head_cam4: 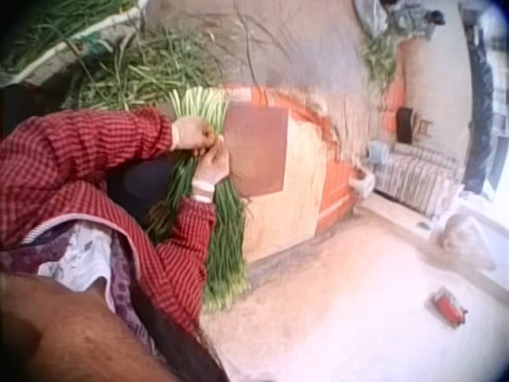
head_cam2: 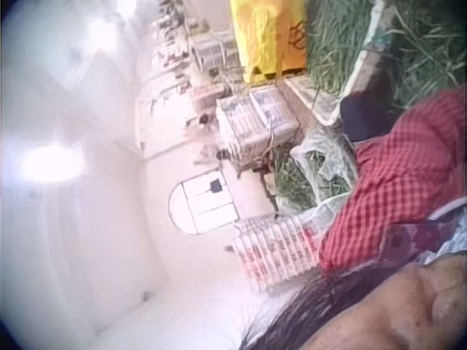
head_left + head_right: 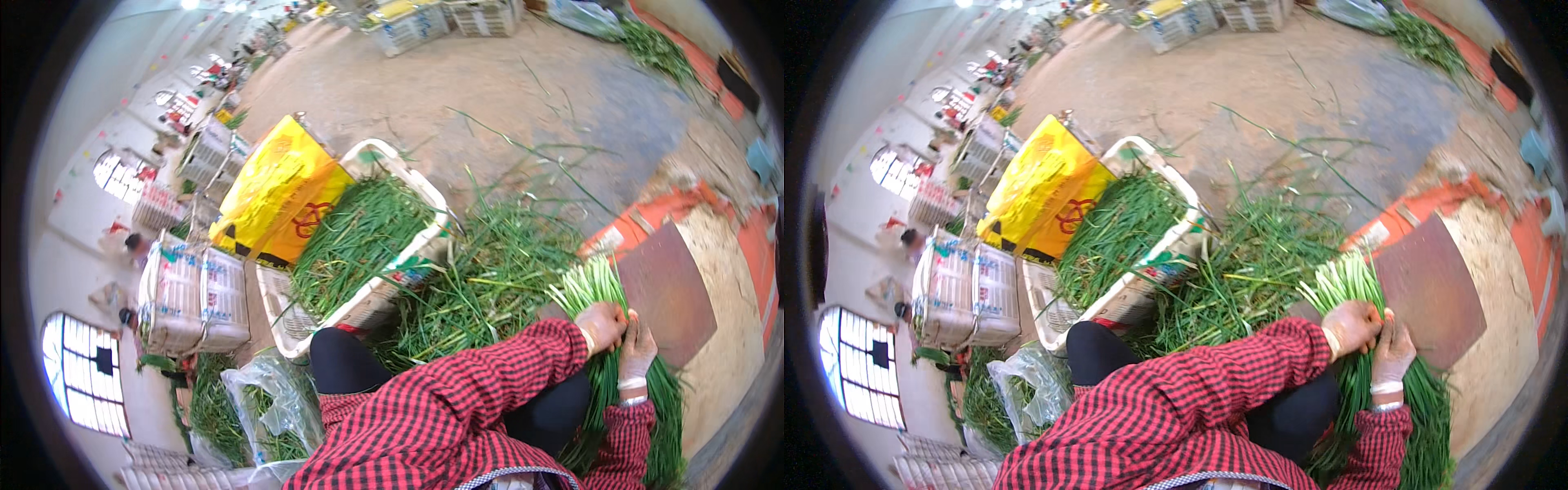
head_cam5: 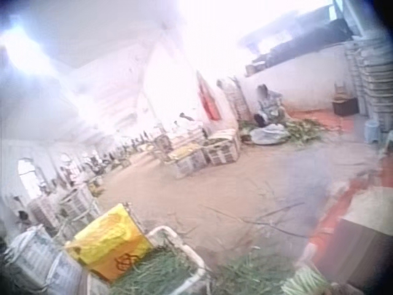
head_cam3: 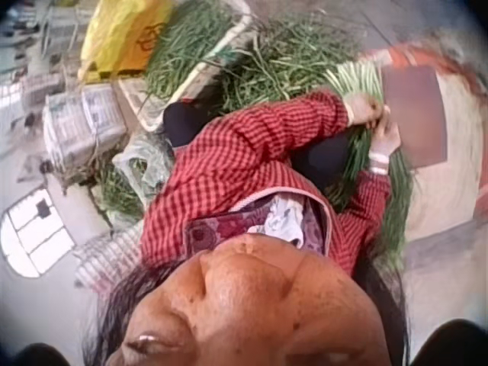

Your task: The person cleans and bundles green chives by hand, removing yellowed leaves and securing them with red ties before placing them into a white crate.

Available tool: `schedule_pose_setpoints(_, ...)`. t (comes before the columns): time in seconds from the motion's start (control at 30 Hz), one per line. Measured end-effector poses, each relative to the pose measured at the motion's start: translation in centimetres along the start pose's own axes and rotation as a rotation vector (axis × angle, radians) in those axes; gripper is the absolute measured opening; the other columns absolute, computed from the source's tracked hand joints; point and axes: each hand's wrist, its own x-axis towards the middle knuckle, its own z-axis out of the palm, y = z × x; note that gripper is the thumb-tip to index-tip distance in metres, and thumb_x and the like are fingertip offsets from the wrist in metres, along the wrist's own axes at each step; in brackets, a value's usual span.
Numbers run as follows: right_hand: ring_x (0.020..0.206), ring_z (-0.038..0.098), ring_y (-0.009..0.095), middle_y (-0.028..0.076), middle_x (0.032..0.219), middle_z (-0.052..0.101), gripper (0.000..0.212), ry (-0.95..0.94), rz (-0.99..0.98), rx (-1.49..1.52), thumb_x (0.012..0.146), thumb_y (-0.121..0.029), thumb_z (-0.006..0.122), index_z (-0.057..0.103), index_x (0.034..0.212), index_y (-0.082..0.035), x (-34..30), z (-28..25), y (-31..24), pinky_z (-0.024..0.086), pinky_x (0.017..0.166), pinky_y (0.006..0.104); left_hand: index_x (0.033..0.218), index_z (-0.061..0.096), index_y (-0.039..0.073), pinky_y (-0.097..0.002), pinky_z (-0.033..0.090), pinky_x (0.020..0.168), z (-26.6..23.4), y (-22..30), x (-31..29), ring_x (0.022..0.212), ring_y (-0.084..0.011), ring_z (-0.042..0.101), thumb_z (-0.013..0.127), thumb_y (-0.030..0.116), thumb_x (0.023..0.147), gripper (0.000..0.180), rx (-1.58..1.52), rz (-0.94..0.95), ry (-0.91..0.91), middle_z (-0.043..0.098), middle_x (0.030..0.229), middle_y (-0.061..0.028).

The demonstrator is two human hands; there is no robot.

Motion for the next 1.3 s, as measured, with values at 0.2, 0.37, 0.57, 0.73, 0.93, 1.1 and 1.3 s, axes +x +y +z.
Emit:
schedule_pose_setpoints(0.2,0.086,0.064,0.017,0.013,0.094,0.070,0.027,-0.002,0.289,0.217,0.103,-0.021,0.055,0.069,0.106,0.003,-2.1,0.3,2.5,0.050,0.082,0.0324,0.085,0.067,0.004,-0.0290,0.050,0.054,1.4,-2.6,-1.0,0.055,-0.0130,0.065,0.060,0.024,0.092,0.023,-0.114,-0.035,-0.034,0.068,0.065,-0.0041)
schedule_pose_setpoints(0.37,0.086,0.059,0.018,0.009,0.090,0.063,0.021,0.077,0.200,0.341,0.104,-0.017,0.053,0.064,0.097,0.000,-2.7,-0.9,0.8,0.047,0.081,0.0324,0.088,0.065,0.009,-0.0438,0.051,0.068,-0.8,0.8,-2.8,0.082,-0.0335,0.067,0.061,0.032,0.093,0.024,0.541,0.652,0.201,0.068,0.086,-0.0136)
schedule_pose_setpoints(0.57,0.082,0.056,0.022,0.009,0.088,0.058,0.016,0.098,-0.071,0.357,0.104,-0.014,0.052,0.057,0.097,-0.002,-0.1,-5.3,-9.8,0.048,0.079,0.0341,0.120,0.066,0.007,-0.0513,0.028,0.115,-6.0,4.4,-0.8,0.118,-0.0332,0.058,0.048,0.031,0.098,0.037,1.179,0.361,-0.003,0.067,0.116,-0.0160)
schedule_pose_setpoints(0.73,0.088,0.060,0.025,0.009,0.091,0.059,0.023,0.205,-0.233,0.205,0.106,-0.020,0.047,0.056,0.098,0.000,2.1,-8.0,-14.4,0.049,0.089,0.0392,0.111,0.068,0.010,-0.0512,0.028,0.114,-5.2,3.9,-3.4,0.114,-0.0323,0.059,0.054,0.027,0.094,0.028,0.712,0.781,0.522,0.067,0.111,-0.0135)
schedule_pose_setpoints(0.93,0.099,0.064,0.026,0.009,0.090,0.063,0.030,0.170,0.112,0.283,0.105,-0.022,0.052,0.063,0.087,-0.001,-1.0,-3.9,-7.8,0.046,0.097,0.0398,0.094,0.070,0.009,-0.0521,0.045,0.092,-4.1,-2.5,0.0,0.086,-0.0337,0.064,0.060,0.020,0.083,0.019,1.046,0.625,0.412,0.064,0.084,-0.0153)
schedule_pose_setpoints(1.1,0.099,0.066,0.024,0.009,0.095,0.066,0.020,0.140,0.152,0.498,0.103,-0.018,0.056,0.064,0.093,-0.002,-1.8,-3.2,-5.3,0.047,0.095,0.0362,0.101,0.074,0.006,-0.0432,0.048,0.080,-4.3,-6.8,0.6,0.087,-0.0321,0.061,0.059,0.017,0.095,0.020,0.489,0.660,0.478,0.064,0.092,-0.0160)
schedule_pose_setpoints(1.3,0.111,0.062,0.025,0.008,0.100,0.068,0.014,0.098,-0.076,-0.025,0.099,-0.017,0.061,0.066,0.099,-0.004,-2.2,-6.2,-5.0,0.042,0.105,0.0424,0.139,0.050,0.006,-0.0515,0.027,0.115,-4.6,1.4,-1.7,0.133,-0.0367,0.044,0.076,0.035,0.080,0.071,0.962,0.821,0.206,0.050,0.139,-0.0179)
